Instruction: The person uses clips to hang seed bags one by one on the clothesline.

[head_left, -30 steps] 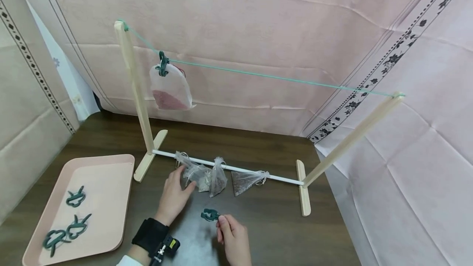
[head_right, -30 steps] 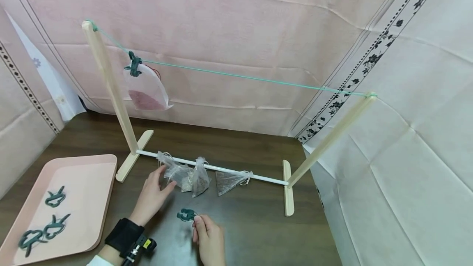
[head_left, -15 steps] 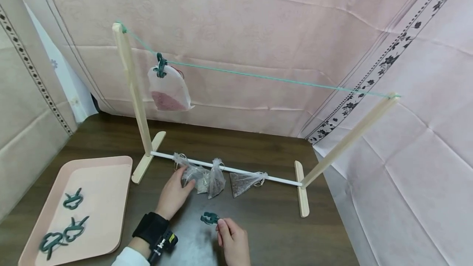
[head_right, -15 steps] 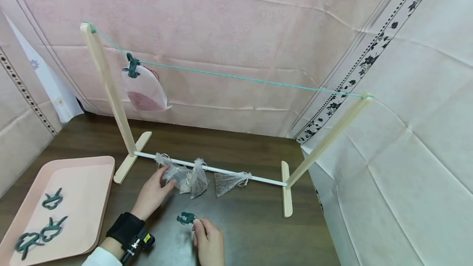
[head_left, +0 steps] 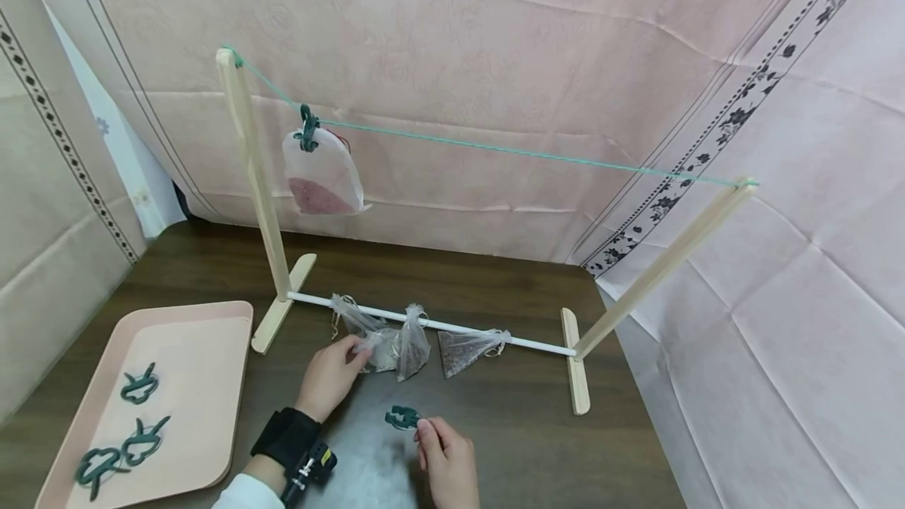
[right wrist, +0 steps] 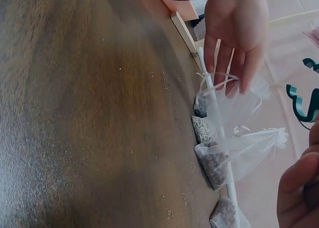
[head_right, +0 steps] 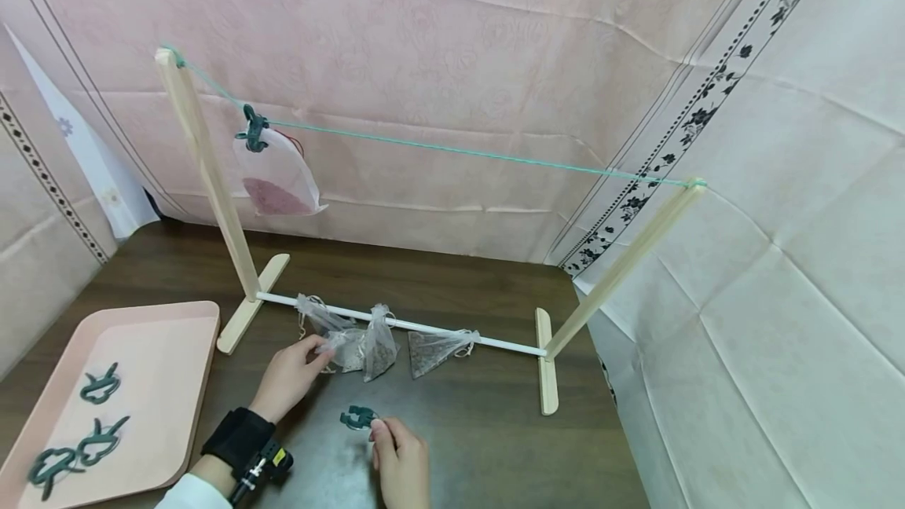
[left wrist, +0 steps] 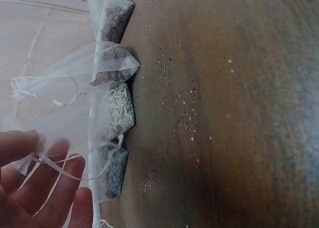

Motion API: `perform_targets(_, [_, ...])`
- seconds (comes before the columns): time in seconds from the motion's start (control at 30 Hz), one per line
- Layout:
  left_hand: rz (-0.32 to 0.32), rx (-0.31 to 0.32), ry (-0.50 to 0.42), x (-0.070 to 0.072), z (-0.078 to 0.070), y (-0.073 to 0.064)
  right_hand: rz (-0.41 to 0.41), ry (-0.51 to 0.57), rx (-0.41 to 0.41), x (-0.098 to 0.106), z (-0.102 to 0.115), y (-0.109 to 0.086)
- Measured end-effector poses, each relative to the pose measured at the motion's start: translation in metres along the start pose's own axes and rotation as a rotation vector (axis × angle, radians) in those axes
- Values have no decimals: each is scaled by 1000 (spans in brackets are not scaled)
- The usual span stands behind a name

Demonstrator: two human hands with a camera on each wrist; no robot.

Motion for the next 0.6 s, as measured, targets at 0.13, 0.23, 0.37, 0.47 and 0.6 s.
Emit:
perform_targets(0.13, [-8, 4, 20, 2, 1, -1, -14, 3, 10, -1, -13, 5])
perform_targets(0.23, [-18, -10, 43, 6, -4, 0, -29, -32, 54, -3, -21, 10])
perform_targets(0.37, [-25, -56, 66, 11, -20, 1, -77, -127, 191, 1, -14, 16])
perform_targets(0.47, [-46, -88, 95, 18, -32, 1, -139, -200, 324, 9, 4, 20])
perform_targets(0.6, [-71, -119, 155, 29, -43, 0, -199, -281, 439, 18, 27, 27])
Point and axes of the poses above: each hand's wrist, its own y-axis towards the middle knuckle, its own x-axis out of the back of the hand, z = x × y, the point moved 9 cm from there along y, towards the middle knuckle, and after that the axes turned 3 degrees about z, right-handed, at the moved point
